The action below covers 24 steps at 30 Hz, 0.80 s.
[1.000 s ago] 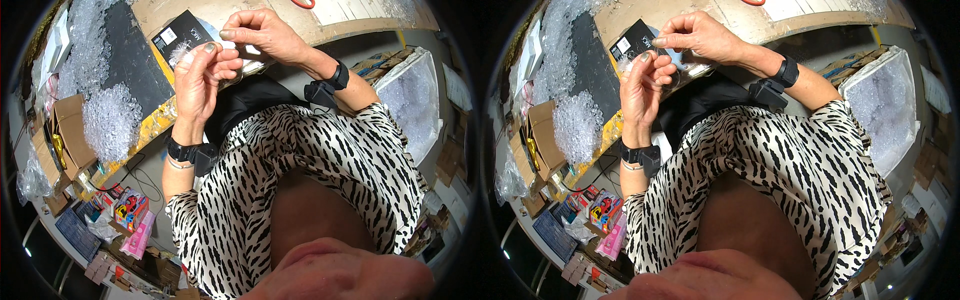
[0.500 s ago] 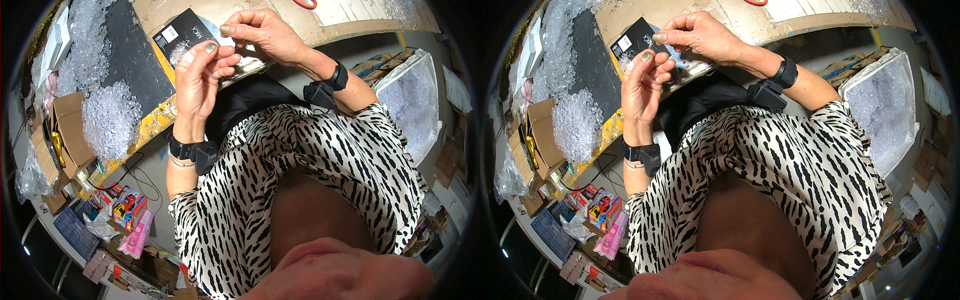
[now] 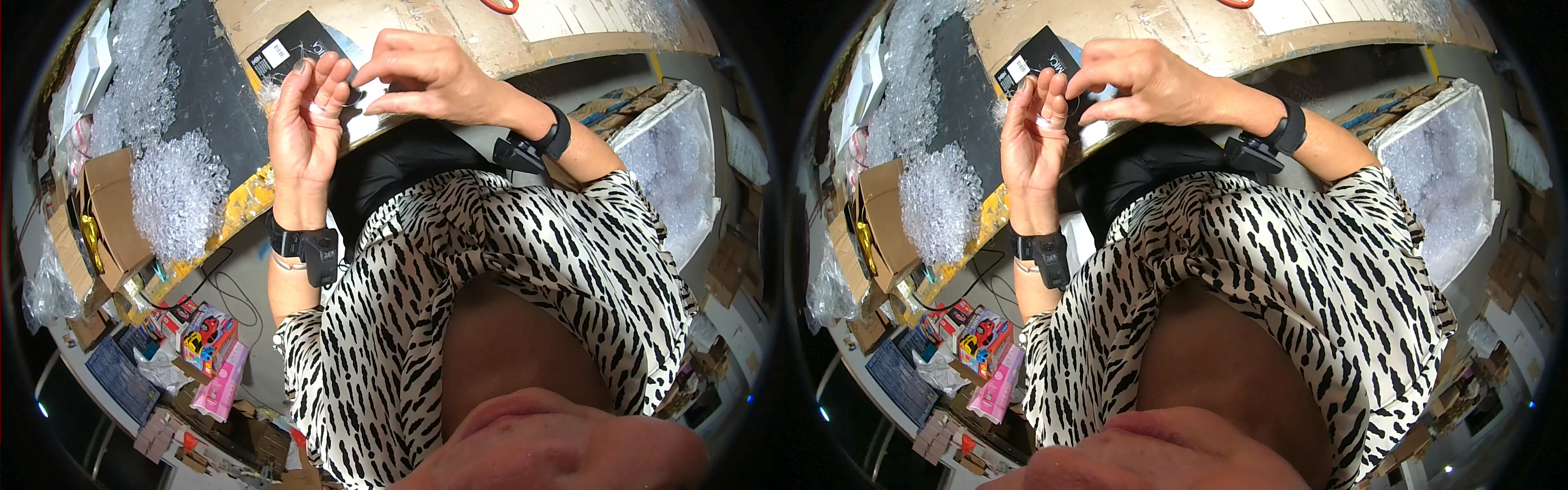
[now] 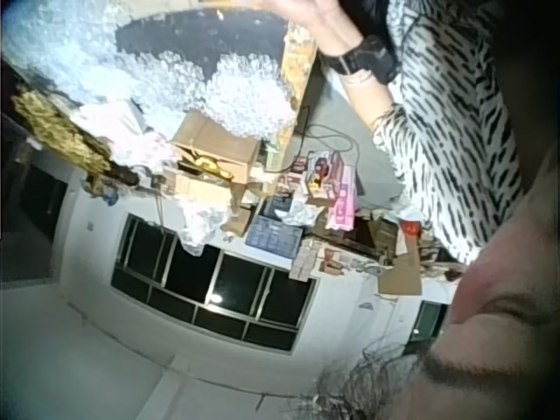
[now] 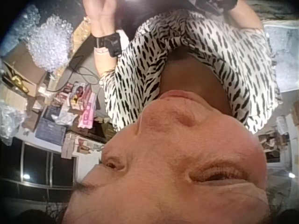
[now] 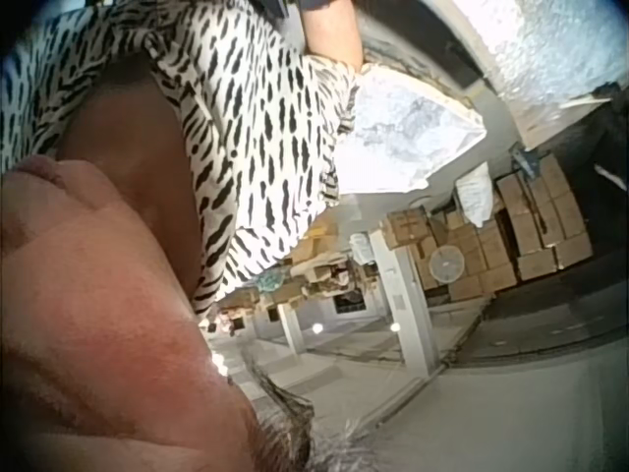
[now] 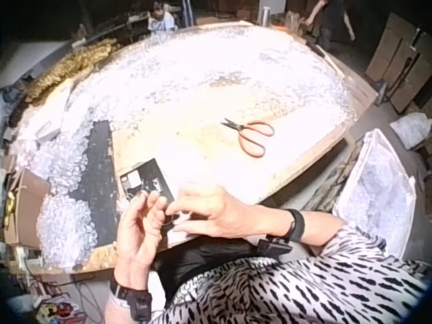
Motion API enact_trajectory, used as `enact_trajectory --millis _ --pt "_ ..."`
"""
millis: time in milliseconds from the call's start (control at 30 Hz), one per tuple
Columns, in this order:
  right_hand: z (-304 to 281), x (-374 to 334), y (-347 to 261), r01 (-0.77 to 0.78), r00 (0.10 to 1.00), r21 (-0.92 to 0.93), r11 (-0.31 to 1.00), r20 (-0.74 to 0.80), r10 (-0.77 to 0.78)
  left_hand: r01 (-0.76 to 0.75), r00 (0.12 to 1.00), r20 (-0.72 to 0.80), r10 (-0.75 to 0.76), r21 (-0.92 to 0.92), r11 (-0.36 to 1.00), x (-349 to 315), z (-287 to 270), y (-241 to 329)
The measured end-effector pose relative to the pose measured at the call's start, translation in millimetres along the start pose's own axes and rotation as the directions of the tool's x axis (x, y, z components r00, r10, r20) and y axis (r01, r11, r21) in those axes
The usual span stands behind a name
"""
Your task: Inspecting and handling plastic snowflake ornaments and bubble wrap at a manufacturing workbench.
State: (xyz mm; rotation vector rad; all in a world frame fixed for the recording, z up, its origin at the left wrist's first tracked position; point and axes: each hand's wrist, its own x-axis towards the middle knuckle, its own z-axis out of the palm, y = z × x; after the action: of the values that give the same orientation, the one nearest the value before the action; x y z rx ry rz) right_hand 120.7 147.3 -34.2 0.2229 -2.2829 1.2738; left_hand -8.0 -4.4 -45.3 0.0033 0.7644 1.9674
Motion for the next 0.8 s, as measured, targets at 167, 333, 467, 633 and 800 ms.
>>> enact_trajectory --millis 167,333,467,633,800 --pt "16.2 -0.7 15.2 0.226 0.970 -0.341 0.912 -0.010 -0.244 0.081 0.996 0.048 -0.076 -0.134 0.988 1.9 2.4 1.9" --pt "3.7 5.1 4.5 0.052 0.996 0.050 0.997 -0.072 -0.048 -0.018 0.997 -0.078 0.024 0.077 0.997 1.6 9.2 -1.5" --pt "-5.3 8.2 8.9 -0.375 0.904 0.694 0.614 0.125 0.410 -0.008 0.996 -0.088 0.023 0.165 0.986 2.1 6.5 -1.3" --pt "-15.5 9.6 22.1 -0.245 0.874 0.970 0.006 0.218 0.435 0.046 0.998 0.032 -0.054 0.211 0.976 0.1 4.0 -2.8" --pt "-21.0 11.7 20.0 -0.086 0.837 0.961 0.263 -0.074 0.542 0.073 0.992 0.096 -0.087 0.144 0.987 -3.7 2.6 -3.1"
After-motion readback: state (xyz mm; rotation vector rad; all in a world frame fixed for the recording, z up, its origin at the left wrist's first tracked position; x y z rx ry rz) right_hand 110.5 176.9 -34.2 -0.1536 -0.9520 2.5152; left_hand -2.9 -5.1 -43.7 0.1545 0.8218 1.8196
